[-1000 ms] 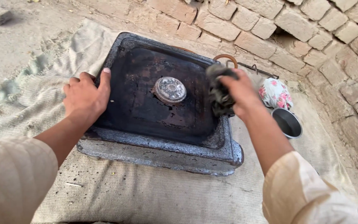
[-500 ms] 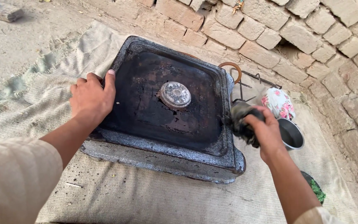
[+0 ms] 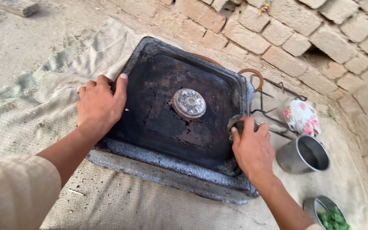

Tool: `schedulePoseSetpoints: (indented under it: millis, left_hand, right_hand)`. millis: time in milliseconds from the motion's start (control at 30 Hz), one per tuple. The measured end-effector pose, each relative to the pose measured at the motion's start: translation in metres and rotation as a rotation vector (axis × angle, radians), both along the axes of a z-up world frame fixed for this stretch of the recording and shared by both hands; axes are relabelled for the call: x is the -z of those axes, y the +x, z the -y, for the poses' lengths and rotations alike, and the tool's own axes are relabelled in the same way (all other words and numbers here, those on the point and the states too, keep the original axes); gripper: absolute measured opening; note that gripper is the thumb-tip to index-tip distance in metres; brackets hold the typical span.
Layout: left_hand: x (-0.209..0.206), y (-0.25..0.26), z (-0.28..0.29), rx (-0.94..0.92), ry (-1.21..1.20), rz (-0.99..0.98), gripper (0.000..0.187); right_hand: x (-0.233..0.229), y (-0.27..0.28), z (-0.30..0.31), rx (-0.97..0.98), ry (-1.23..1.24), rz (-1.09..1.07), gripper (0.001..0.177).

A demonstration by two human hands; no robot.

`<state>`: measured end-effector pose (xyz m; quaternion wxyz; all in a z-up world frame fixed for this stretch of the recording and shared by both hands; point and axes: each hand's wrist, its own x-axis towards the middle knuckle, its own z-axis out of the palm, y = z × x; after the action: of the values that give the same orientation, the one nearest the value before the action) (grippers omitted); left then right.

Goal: The recorder is cleaning a portable gas stove and its components using a cloth.

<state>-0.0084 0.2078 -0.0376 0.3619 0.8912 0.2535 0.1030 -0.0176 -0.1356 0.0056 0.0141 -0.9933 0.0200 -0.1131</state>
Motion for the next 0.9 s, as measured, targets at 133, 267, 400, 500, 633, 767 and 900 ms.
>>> schedulePoseSetpoints:
  millis: [133, 267, 400, 500, 633, 767, 900]
  left_hand:
    - [-0.007, -0.002, 0.003, -0.004, 0.007, -0.013, 0.075]
    - [-0.009, -0.003, 0.005, 0.016, 0.01, -0.025, 0.077]
    - [-0.004, -0.002, 0.0, 0.015, 0.008, -0.03, 0.075]
    - [0.001, 0.0, -0.002, 0.031, 0.001, -0.022, 0.073]
    - [-0.005, -0.005, 0.002, 0.014, -0.004, 0.014, 0.072]
    - [-0.01, -0.002, 0.004, 0.0, 0.01, 0.041, 0.075]
    - [-0.008, -0.003, 0.003, 0.015, 0.041, 0.026, 0.078]
  right_hand:
    - [0.003, 0.06, 0.0, -0.009, -0.012, 0.024, 0.042]
    - [0.002, 0.147, 0.003, 0.126, -0.012, -0.083, 0.045]
    - [0.009, 0.186, 0.012, 0.151, -0.022, -0.078, 0.056]
    - [-0.012, 0.104, -0.01, 0.175, 0.007, -0.092, 0.052]
    - [0.0, 0.023, -0.007, 0.173, -0.026, -0.062, 0.048]
    - [0.006, 0.054, -0.005, 0.145, -0.084, 0.0, 0.045]
    - [0.013, 0.139, 0.008, 0.109, -0.046, 0.017, 0.054]
